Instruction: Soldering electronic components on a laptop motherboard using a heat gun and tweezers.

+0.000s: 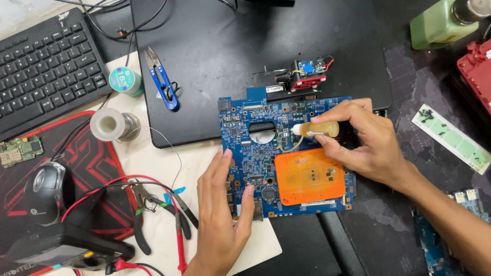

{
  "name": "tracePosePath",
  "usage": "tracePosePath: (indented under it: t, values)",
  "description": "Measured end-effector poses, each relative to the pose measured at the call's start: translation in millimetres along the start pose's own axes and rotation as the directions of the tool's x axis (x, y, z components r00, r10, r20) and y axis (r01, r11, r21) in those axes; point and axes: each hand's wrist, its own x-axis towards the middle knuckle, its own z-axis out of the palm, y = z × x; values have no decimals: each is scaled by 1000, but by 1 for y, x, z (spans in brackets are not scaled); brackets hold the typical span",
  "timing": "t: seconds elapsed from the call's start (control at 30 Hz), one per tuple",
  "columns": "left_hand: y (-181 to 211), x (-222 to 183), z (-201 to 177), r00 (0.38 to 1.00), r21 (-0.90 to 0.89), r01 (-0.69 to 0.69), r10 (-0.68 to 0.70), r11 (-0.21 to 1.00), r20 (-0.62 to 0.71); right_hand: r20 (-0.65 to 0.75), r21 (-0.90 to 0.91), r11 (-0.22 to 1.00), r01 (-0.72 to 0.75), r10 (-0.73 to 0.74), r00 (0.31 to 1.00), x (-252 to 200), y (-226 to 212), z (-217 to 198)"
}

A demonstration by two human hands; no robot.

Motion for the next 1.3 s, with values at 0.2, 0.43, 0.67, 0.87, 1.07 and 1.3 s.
tracePosePath:
  t: [0.2,0.43,0.67,0.87,1.07,1.3]
  values:
    - [-1,0,0,1000,2,0,0,1000,6,1,16,1000,10,-10,1000,-1,1,0]
    - [1,0,0,1000,1,-5,5,1000,-6,-7,16,1000,-23,24,1000,-1,0,0]
    - [-1,-1,1,1000,5,-9,9,1000,-5,-2,28,999,27,-27,1000,0,1,0]
    - [-1,0,0,1000,-10,-10,10,1000,-1,-9,25,999,-36,36,999,-2,1,-1]
    - [-2,-1,1,1000,-9,1,-1,1000,12,6,37,999,12,-13,1000,-3,1,0]
    - [-2,-1,1,1000,2,-1,1,1000,7,4,37,999,5,-5,1000,-5,2,1]
